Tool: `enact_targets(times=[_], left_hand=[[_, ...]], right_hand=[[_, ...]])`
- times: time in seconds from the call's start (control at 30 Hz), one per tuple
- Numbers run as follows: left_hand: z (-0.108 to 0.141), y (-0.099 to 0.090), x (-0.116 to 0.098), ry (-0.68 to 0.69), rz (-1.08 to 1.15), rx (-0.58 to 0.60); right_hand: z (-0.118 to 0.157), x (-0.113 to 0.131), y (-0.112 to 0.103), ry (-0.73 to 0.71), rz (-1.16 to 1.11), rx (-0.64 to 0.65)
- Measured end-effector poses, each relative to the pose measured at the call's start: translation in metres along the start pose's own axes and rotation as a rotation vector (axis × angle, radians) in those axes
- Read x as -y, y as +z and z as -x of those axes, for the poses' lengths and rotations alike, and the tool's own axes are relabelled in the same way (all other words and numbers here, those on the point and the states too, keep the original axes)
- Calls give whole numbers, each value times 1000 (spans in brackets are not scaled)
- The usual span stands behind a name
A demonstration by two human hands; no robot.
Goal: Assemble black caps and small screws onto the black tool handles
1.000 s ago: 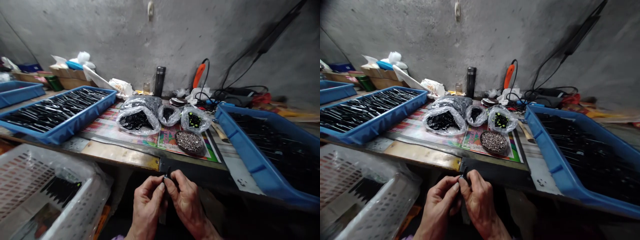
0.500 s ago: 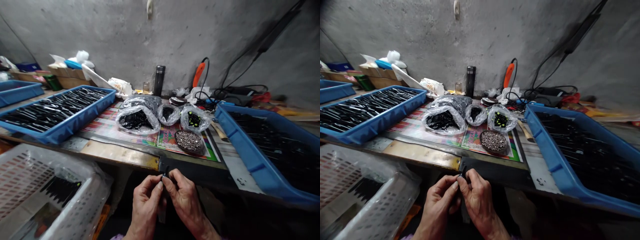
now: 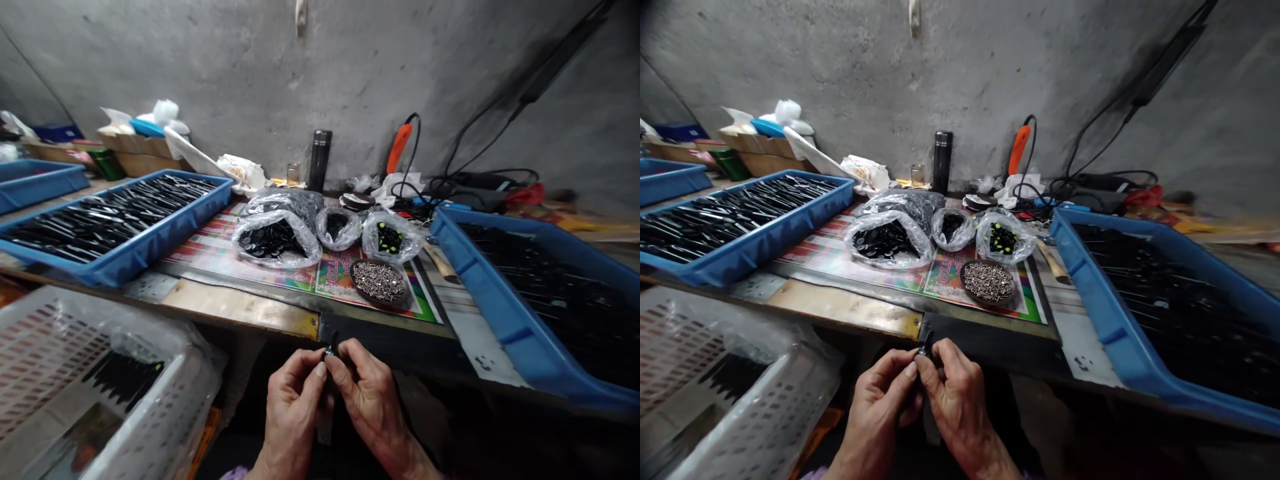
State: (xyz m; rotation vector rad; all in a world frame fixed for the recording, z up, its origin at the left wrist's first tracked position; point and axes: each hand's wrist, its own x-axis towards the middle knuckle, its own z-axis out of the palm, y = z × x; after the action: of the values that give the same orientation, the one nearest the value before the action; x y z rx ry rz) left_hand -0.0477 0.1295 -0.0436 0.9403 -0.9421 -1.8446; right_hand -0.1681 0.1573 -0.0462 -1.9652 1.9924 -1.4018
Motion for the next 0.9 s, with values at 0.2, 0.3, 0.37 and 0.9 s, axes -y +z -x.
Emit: enact_targets(times=[0.2,0.3,0.37,0.9], left_hand=[[0,0,0,2,-8,10],[-1,-1,2,-9,-17,14],[-1,-2,3,-13,-32,9],[-1,-3,0,-47,-17,13]], right_hand=[[3,-1,-2,-113,146,-45],[3,-3,1,-156,176,-44],[2,-5,3,-155,161,-38],[1,-3,1,-122,159,-4]])
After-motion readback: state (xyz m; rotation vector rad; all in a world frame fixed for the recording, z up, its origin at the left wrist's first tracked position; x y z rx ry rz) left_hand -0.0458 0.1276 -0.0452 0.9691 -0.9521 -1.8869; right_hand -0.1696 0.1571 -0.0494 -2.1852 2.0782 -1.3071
